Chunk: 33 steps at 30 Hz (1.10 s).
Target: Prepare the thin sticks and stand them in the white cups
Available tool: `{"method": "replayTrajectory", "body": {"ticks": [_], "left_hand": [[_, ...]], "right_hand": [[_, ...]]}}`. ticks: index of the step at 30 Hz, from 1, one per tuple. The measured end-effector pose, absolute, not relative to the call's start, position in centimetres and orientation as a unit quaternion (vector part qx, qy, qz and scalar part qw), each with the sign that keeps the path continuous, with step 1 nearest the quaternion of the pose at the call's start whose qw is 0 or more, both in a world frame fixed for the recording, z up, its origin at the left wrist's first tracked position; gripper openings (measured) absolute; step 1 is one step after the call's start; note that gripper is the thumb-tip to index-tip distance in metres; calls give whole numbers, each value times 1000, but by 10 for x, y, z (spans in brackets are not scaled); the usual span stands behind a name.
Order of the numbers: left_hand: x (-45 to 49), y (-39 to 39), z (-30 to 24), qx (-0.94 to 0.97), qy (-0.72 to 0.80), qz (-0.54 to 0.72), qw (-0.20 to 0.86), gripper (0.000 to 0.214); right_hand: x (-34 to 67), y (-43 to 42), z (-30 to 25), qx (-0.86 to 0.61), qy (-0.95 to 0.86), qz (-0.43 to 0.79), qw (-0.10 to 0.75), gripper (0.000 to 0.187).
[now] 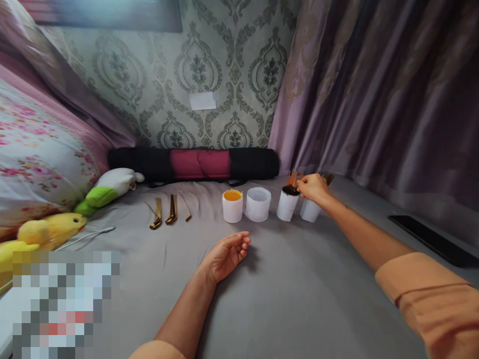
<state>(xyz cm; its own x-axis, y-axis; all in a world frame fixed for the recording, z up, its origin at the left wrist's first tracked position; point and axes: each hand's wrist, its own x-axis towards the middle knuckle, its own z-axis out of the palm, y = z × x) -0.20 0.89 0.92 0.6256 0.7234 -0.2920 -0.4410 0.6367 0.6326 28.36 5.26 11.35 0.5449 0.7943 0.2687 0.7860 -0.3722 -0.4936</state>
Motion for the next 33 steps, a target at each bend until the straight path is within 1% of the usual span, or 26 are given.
{"method": "replayTrajectory", "body": {"ticks": [13,19,23,26,33], "left_hand": [[-2,9,10,258,280,339,860,18],[-2,8,11,259,278,338,861,18],[-2,8,12,259,282,338,860,17],[-2,8,13,256,285,339,859,16],[-2,7,13,259,285,336,859,16]], "right_hand": [[286,47,112,-818,-482,9,315,20],[285,44,118,-805,-528,20,269,24],[284,41,122,-808,-534,-8,249,24],[284,38,124,-813,-530,-14,242,25],[282,34,126,-822,-514,16,246,26]]}}
